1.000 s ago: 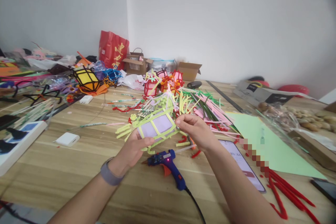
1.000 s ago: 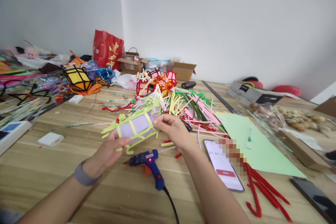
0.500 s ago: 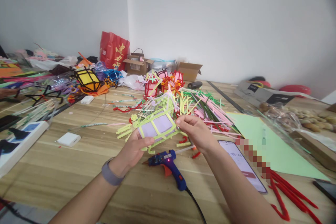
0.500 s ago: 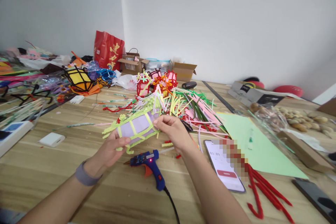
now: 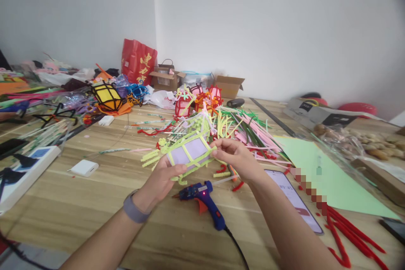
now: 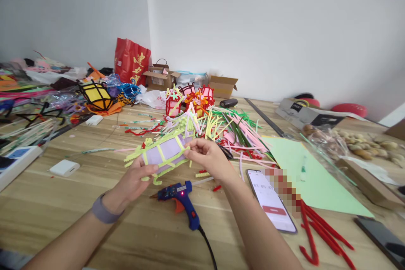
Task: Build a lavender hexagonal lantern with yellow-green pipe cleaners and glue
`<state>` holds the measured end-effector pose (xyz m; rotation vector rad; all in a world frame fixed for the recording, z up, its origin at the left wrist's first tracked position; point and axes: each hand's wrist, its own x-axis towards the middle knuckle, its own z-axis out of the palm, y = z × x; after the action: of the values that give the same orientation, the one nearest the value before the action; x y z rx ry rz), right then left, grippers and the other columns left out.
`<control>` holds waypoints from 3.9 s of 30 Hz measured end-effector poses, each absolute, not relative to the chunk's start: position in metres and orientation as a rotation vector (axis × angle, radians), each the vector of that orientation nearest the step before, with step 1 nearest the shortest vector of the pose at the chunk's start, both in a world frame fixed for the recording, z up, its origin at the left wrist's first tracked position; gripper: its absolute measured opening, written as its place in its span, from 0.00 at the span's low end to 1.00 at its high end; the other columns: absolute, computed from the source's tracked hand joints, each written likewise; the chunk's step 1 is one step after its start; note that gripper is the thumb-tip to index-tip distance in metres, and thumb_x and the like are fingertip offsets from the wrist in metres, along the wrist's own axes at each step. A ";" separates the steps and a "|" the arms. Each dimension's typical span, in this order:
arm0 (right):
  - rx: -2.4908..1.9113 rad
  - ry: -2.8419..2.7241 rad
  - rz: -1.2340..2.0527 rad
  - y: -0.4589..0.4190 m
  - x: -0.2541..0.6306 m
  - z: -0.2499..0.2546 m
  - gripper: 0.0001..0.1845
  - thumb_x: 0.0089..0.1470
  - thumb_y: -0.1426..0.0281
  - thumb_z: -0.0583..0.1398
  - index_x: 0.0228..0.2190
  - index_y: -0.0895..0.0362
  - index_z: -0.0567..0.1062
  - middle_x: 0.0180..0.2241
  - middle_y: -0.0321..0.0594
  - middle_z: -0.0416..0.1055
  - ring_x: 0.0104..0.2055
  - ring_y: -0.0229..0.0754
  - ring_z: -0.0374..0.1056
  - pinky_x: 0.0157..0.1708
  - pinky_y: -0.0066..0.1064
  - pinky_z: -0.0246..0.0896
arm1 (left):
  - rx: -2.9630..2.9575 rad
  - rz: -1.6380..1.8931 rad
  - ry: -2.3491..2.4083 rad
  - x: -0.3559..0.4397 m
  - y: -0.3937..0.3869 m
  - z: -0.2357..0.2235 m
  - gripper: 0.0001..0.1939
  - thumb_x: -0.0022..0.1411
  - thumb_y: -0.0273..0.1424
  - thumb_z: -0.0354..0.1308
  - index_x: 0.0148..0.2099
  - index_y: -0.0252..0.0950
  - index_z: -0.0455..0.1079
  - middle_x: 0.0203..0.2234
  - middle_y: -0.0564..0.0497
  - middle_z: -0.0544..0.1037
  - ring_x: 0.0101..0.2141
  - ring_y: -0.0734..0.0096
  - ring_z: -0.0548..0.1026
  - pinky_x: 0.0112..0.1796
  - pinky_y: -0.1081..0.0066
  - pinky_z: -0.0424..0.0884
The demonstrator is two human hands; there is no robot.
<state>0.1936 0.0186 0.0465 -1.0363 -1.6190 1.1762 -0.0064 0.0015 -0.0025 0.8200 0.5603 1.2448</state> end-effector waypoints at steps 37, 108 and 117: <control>-1.090 -1.595 1.199 0.019 0.195 0.047 0.12 0.42 0.61 0.65 0.21 0.57 0.73 0.21 0.31 0.65 0.25 0.34 0.56 0.28 0.28 0.51 | 0.912 1.249 0.587 -0.004 0.002 -0.005 0.30 0.42 0.27 0.70 0.52 0.35 0.74 0.41 0.44 0.82 0.44 0.56 0.78 0.49 0.62 0.69; -1.125 -1.515 1.416 0.019 0.203 0.055 0.12 0.38 0.64 0.69 0.27 0.58 0.78 0.25 0.32 0.71 0.28 0.34 0.60 0.31 0.28 0.51 | 0.859 1.252 0.643 -0.004 0.003 -0.010 0.25 0.38 0.26 0.71 0.44 0.35 0.76 0.40 0.48 0.82 0.41 0.59 0.78 0.43 0.67 0.72; -1.165 -1.576 1.319 0.018 0.201 0.052 0.11 0.40 0.62 0.67 0.22 0.58 0.76 0.21 0.31 0.68 0.25 0.34 0.57 0.29 0.28 0.49 | 0.862 1.247 0.641 -0.003 0.001 -0.011 0.32 0.37 0.27 0.71 0.49 0.34 0.74 0.40 0.45 0.82 0.42 0.57 0.79 0.45 0.64 0.71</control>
<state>0.2013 0.0180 0.0523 -1.1651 -1.5756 1.3189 -0.0030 0.0014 -0.0107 0.8624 0.6409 1.2467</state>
